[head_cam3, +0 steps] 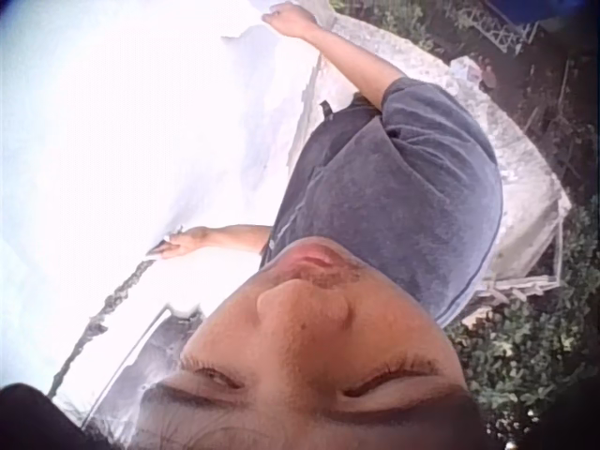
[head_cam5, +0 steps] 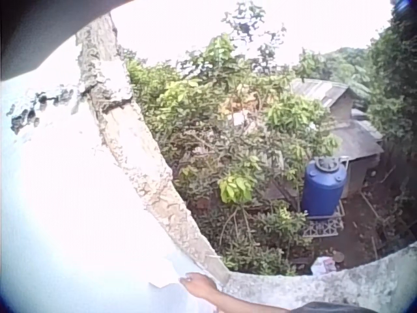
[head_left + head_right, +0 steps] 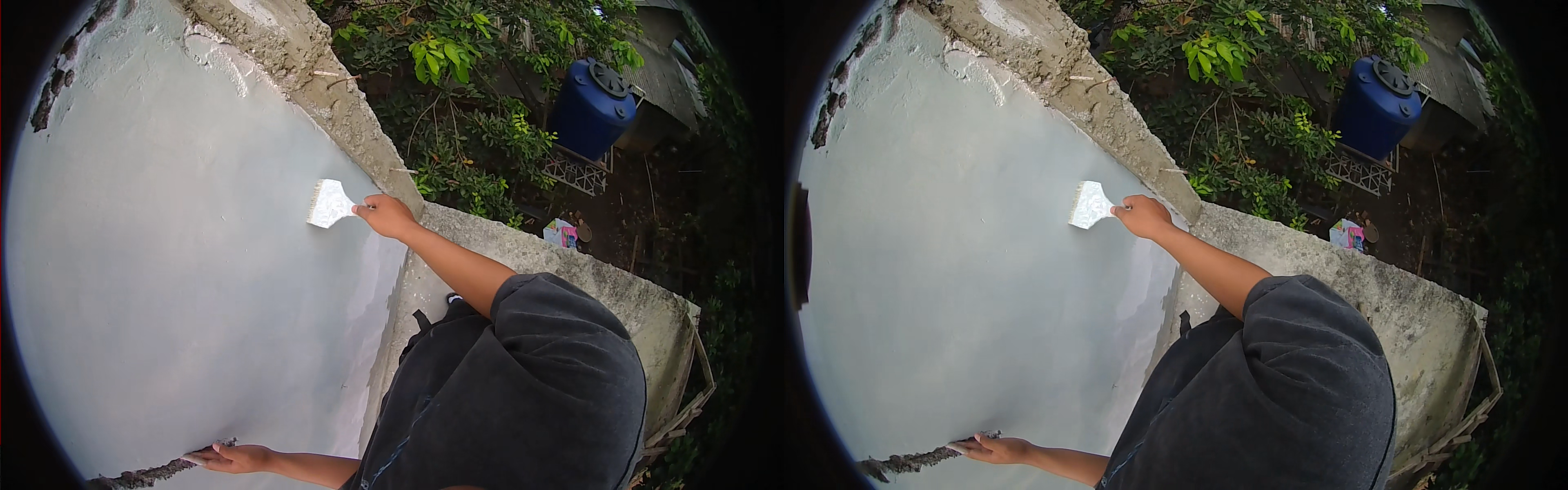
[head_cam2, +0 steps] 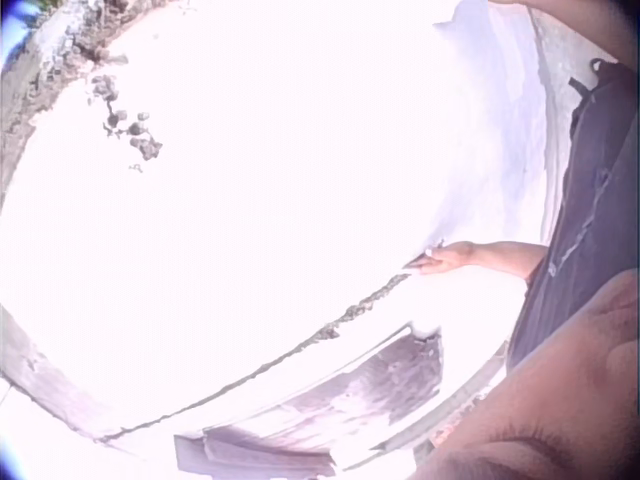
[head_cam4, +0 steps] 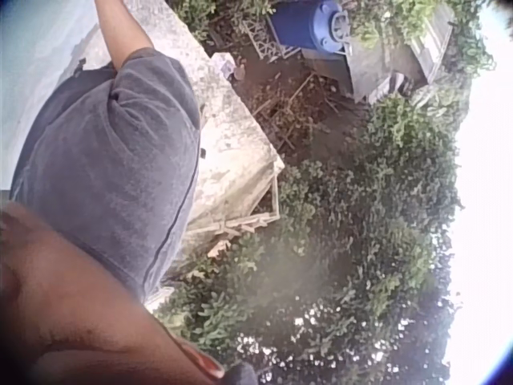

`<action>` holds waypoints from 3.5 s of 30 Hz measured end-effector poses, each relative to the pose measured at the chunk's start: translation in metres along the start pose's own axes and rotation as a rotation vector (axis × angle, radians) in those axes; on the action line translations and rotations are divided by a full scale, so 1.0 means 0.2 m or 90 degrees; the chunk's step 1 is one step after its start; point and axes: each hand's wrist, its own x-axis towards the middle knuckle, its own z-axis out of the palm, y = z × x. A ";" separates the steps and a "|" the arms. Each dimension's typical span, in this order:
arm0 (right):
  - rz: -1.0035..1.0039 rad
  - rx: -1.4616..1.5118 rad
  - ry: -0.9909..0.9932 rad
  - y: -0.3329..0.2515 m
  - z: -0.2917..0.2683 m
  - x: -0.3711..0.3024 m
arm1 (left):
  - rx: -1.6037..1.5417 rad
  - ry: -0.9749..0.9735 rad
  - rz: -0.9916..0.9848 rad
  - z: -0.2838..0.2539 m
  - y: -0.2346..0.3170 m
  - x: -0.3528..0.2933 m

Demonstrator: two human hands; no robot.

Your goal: The person paints a concrete wall with white paint using a brush. They repeatedly dip the brush into a paint tray placed on a wooden scaffold and apply the paint to the wall surface in broad strokes.

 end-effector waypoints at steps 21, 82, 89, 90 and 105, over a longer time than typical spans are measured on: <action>-0.050 0.055 -0.015 -0.12 -0.11 0.12 | -0.002 0.014 -0.018 -0.05 0.00 -0.02; -0.035 -0.018 -0.123 0.12 0.21 -0.12 | -0.041 -0.023 0.022 -0.08 -0.01 -0.01; -0.168 0.217 -0.104 -0.37 -0.05 -0.26 | -0.033 -0.017 0.011 -0.09 0.00 -0.03; -0.148 0.217 -0.107 -0.37 -0.05 -0.25 | -0.034 -0.016 0.016 -0.08 0.00 -0.02; -0.186 0.240 -0.065 -0.45 -0.13 -0.16 | -0.029 -0.035 0.071 -0.11 -0.06 -0.02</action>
